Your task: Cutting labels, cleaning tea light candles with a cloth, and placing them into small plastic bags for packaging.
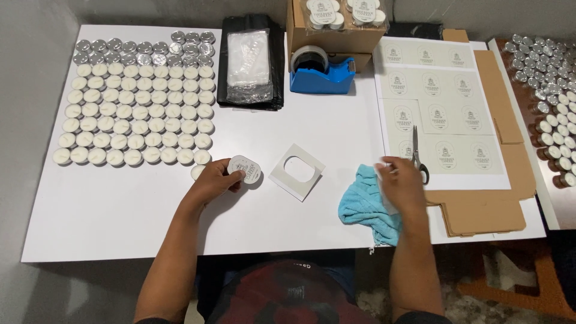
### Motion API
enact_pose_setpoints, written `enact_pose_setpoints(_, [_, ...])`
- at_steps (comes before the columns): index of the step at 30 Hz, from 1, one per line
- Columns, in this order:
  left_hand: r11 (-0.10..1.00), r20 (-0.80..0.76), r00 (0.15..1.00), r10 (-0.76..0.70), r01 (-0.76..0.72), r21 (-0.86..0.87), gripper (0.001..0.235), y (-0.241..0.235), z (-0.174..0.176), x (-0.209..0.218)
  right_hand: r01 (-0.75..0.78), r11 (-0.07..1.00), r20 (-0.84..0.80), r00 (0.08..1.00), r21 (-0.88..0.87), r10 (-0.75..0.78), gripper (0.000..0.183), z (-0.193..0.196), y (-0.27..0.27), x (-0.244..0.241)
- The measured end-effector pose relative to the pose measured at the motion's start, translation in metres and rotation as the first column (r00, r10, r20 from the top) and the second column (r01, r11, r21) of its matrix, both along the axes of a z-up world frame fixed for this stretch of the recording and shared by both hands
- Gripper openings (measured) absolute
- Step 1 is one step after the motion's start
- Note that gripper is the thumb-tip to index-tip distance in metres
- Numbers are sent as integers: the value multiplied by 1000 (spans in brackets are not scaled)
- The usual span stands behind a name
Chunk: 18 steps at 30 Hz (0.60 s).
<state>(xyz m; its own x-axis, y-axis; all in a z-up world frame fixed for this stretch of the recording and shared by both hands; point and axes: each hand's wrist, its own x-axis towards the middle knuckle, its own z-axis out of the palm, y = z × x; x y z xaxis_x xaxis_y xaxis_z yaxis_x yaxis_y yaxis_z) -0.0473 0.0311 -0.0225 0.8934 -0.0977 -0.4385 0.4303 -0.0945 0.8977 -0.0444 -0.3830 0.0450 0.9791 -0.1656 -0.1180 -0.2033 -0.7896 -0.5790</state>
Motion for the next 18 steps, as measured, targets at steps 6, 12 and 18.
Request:
enact_pose_setpoints(6, [999,-15,999,-34,34,43,28,-1,-2,3,-226,969,-195,950,101,242,47,-8,88,-9])
enact_pose_setpoints(12, [1000,-9,1000,-21,22,13,32,-1,-6,1,-254,964,-288,920,83,267,32,-14,109,4])
enact_pose_setpoints(18, [999,12,999,-31,30,20,33,-2,-3,-1,-188,963,-280,930,192,237,27,-20,121,7])
